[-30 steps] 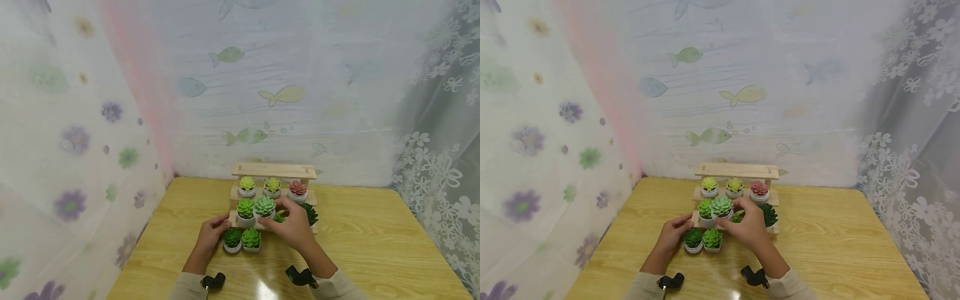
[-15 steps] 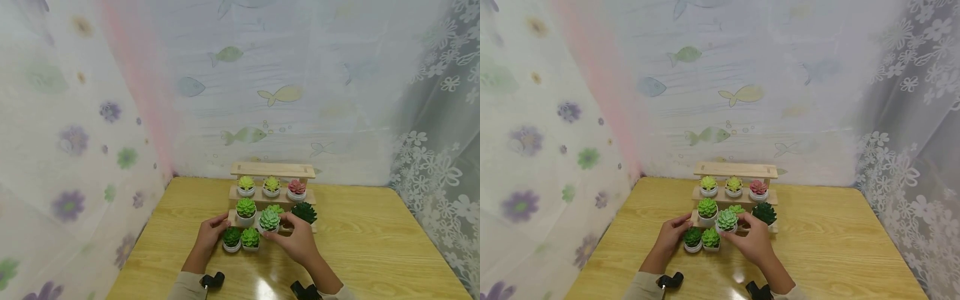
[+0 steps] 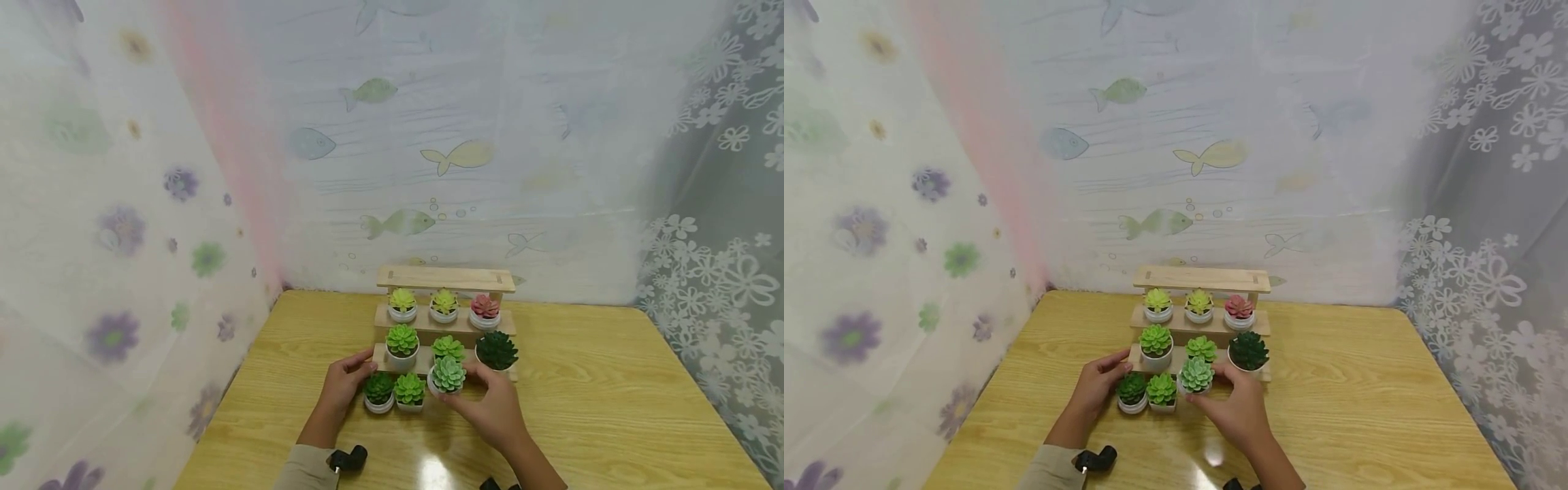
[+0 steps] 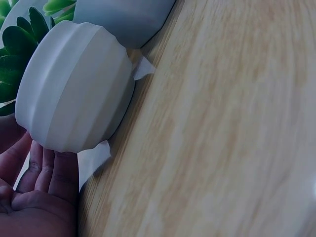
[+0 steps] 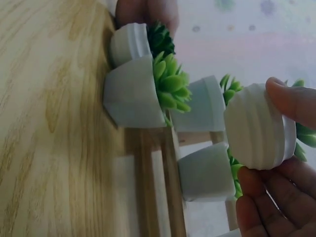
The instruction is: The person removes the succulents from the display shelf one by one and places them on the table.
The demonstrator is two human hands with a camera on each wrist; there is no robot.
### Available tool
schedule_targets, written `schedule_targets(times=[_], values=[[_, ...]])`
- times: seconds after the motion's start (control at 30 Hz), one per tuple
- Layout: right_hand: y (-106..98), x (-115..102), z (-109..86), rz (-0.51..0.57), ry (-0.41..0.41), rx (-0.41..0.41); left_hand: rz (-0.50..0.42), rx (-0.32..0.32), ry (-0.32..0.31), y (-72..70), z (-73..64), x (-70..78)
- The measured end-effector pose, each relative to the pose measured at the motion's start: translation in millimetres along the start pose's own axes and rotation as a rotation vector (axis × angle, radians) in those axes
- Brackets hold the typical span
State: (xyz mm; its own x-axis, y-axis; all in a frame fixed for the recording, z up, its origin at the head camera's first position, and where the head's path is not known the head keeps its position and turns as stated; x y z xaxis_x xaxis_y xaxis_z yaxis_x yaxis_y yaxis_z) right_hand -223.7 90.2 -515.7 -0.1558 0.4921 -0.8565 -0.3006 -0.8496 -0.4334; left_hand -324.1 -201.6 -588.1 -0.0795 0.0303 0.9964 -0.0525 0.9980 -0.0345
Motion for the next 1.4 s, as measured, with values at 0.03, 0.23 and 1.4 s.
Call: schedule_targets(times=[0.03, 0.23, 1.4], values=[[-0.2, 0.2, -0.5, -0.004, -0.002, 0.002, 0.0, 0.001, -0.001, 0.1, 0.4, -0.5], [0.2, 1.6, -3.9, -0.002, 0.002, 0.019, 0.008, 0.011, -0.005, -0.4, 1.6, -2.6], [26.3, 40.5, -12.3, -0.073, 0.171, -0.045, 0.022, 0.016, 0.003, 0.1, 0.1, -0.9]])
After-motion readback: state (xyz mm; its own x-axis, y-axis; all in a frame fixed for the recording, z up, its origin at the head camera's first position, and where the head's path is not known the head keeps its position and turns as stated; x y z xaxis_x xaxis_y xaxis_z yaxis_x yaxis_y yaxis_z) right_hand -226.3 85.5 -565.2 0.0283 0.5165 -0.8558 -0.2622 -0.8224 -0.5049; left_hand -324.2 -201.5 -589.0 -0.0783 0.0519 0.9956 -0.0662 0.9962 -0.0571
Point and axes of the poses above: each hand's wrist, its own z-axis towards the middle knuckle, its own y-axis out of the palm, x = y × z, the point moved 1 cm from there along z, towards the middle knuckle, and after that the axes turned 6 degrees about x, right-handed, at the moved point
